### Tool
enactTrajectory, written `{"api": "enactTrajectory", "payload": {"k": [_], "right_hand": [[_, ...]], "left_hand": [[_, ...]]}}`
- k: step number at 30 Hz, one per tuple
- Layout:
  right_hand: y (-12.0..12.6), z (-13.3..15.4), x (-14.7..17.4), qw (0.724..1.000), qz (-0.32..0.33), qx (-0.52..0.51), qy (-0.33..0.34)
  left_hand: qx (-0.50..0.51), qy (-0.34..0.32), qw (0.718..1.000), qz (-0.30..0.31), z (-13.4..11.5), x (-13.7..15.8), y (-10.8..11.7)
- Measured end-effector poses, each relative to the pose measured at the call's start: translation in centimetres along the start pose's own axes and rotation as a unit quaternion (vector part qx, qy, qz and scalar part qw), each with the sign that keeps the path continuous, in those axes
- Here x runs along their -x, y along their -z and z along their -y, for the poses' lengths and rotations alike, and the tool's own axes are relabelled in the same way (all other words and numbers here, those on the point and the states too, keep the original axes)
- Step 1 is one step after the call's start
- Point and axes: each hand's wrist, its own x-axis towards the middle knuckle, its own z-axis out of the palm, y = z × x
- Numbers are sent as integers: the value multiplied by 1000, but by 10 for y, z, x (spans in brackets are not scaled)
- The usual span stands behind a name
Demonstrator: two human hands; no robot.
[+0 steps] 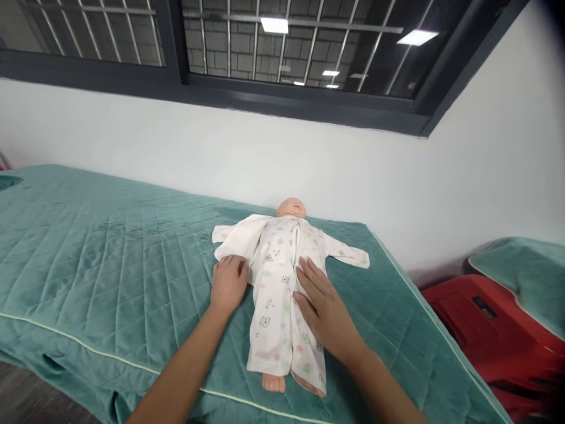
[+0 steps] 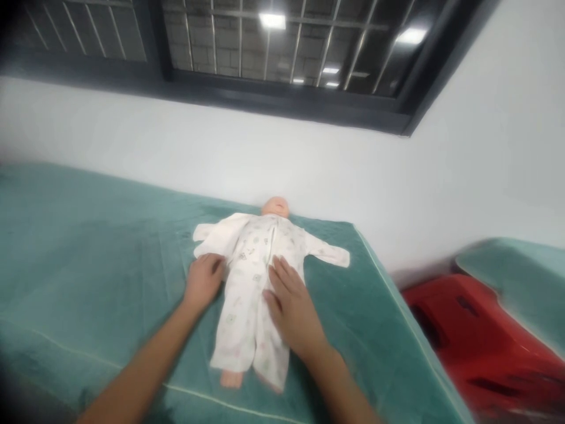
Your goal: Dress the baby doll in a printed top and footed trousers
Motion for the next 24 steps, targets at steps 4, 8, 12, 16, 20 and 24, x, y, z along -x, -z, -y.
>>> {"api": "enactTrajectory", "payload": {"k": [4, 8, 12, 16, 20, 24], "right_hand": [[4, 6, 5, 999, 18, -25, -25], [5, 12, 17, 997, 25, -54, -46], [7, 19, 34, 996, 14, -73, -44], [9, 26, 52, 996, 4, -78, -41], [15, 32, 60, 995, -3, -96, -41], [22, 33, 60, 989, -21, -129, -64]], "left_hand": [[3, -3, 1000, -4, 0, 0, 0], [8, -6, 1000, -9, 0, 1, 0], [7, -6, 1000, -8, 0, 1, 0], [4, -7, 1000, -8, 1, 0, -1], [4, -7, 1000, -12, 1, 1, -1], [-22, -2, 999, -40, 0, 3, 0]]}}
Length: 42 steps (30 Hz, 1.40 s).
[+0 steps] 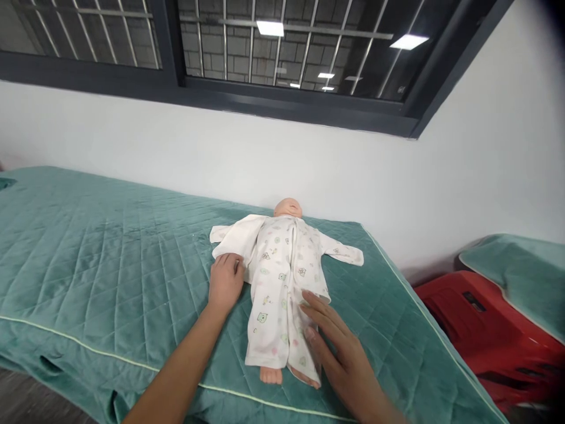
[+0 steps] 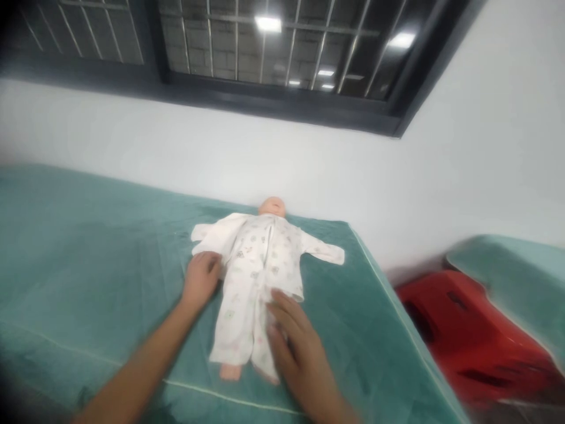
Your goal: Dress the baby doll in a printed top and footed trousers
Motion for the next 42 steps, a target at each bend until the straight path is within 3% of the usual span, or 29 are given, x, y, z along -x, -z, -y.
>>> {"api": "enactTrajectory", "payload": {"k": [5, 14, 17, 20, 22, 24, 26, 29, 33, 35, 37, 42], "right_hand": [[9, -3, -7, 998, -8, -28, -55], [25, -21, -46, 986, -43, -97, -125], [28, -24, -75, 974, -75, -139, -165], [31, -27, -113, 966, -94, -154, -185], [30, -29, -142, 970, -102, -139, -173], [26, -30, -173, 979, -100, -103, -147], [20, -30, -204, 989, -69, -48, -119], [2, -27, -244, 991, 42, 77, -98], [-30, -19, -276, 952, 141, 261, -72], [-44, -13, -285, 933, 174, 305, -82], [-51, -9, -292, 921, 205, 315, -105], [-40, -11, -297, 922, 208, 304, -122]], "left_hand": [[-146, 114, 980, -72, 3, -2, 5], [-182, 134, 974, -15, 18, -18, 21], [-98, 158, 982, -27, 5, -21, 26], [111, 189, 974, -51, -28, -22, 34], [217, 152, 963, -53, -57, -20, 40], [260, 67, 963, -22, -84, -14, 43], [243, -11, 970, 20, -102, -6, 43], [177, -115, 977, 36, -112, 2, 37], [75, -204, 975, 37, -111, 8, 29], [30, -221, 974, 41, -113, 10, 28], [4, -203, 978, 37, -117, 12, 27], [-13, -23, 1000, -7, -124, 11, 19]]}}
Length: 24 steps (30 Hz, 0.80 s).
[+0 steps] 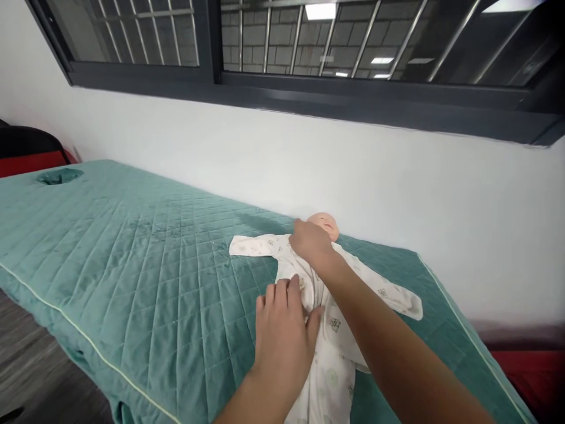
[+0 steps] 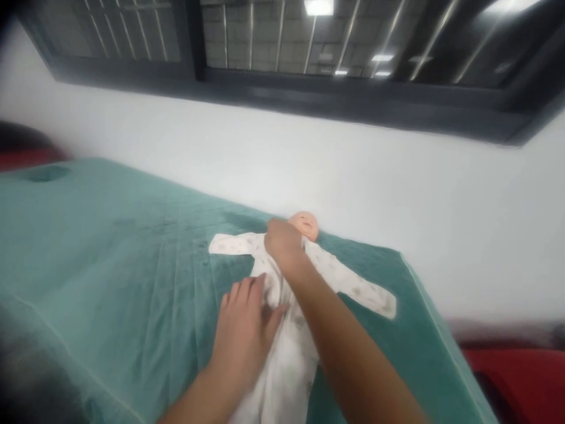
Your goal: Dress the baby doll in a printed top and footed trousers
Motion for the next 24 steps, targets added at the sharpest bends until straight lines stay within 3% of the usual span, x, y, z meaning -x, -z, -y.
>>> {"api": "enactTrajectory", "payload": {"k": [4, 8, 12, 18, 22, 24], "right_hand": [[9, -26, 13, 996, -66, -44, -38], [8, -55, 24, 988, -70, -119, -76], [1, -74, 27, 982, -84, -149, -79], [-13, -79, 35, 968, -128, -209, -61], [-27, -82, 37, 918, -227, -320, -63], [-34, -86, 37, 900, -255, -342, -89]], "left_hand": [[38, 26, 999, 24, 1, -6, -3], [108, -26, 993, 39, -5, -3, 11], [108, -104, 988, 43, -12, 6, 20], [60, -189, 965, 173, -7, 4, 18], [218, -109, 928, 282, 1, -26, 37], [304, -61, 903, 298, 6, -52, 39]]}}
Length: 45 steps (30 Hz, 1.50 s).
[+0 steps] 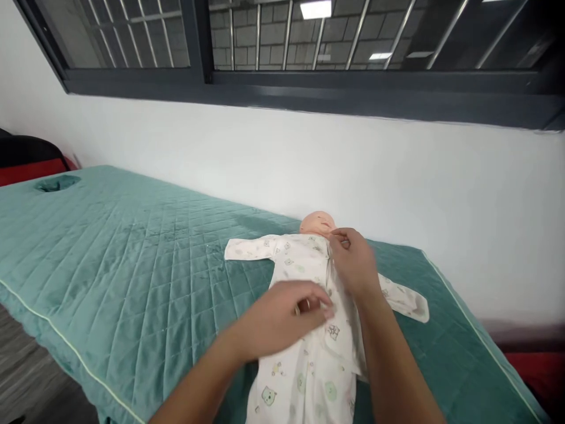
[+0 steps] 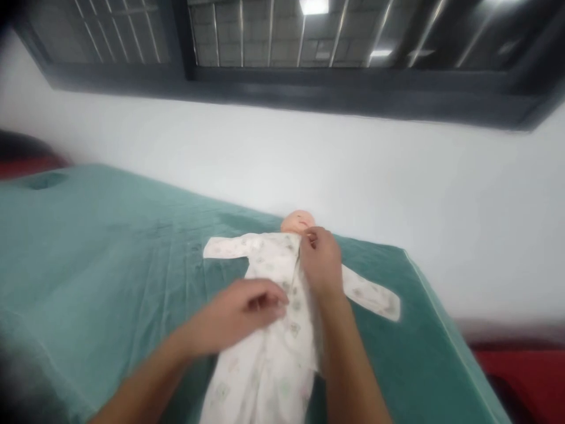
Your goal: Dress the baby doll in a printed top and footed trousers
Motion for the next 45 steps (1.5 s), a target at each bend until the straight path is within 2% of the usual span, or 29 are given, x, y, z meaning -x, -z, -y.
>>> {"api": "enactTrajectory", "payload": {"k": [2, 4, 5, 7, 11, 14, 19, 22, 25, 27, 32, 42, 45], "right_hand": [[-2, -6, 1, 1000, -4, 16, -26], [-3, -10, 3, 998, 16, 32, -43], [-3, -11, 4, 998, 27, 34, -47], [-3, -12, 6, 997, 47, 31, -50], [0, -14, 8, 993, 79, 40, -76], [2, -17, 7, 990, 96, 28, -102], [4, -23, 2, 988, 98, -27, -119], [4, -28, 1, 978, 96, -119, -142], [0, -31, 2, 960, 69, -227, -149], [-3, -32, 2, 953, 54, -262, -141], [-7, -31, 2, 950, 61, -281, -125], [-8, -36, 2, 929, 96, -334, -129], [-10, -36, 1, 935, 99, -323, -107]], "left_hand": [[32, 14, 996, -77, 6, -27, 13], [4, 27, 984, -176, 17, -60, 18], [-21, 31, 980, -197, 22, -76, 19], [-68, 44, 978, -191, 30, -104, 17], [-129, 82, 983, -101, 34, -133, 12], [-109, 87, 987, -83, 35, -136, 10], [-53, 22, 985, -164, 40, -137, 3], [-26, 11, 980, -196, 43, -139, -2], [-13, 14, 982, -186, 48, -139, -7], [2, 12, 983, -185, 51, -138, -8], [24, 15, 983, -184, 55, -137, -5], [33, 13, 989, -143, 59, -134, 1], [22, 28, 988, -148, 56, -133, 1]]}}
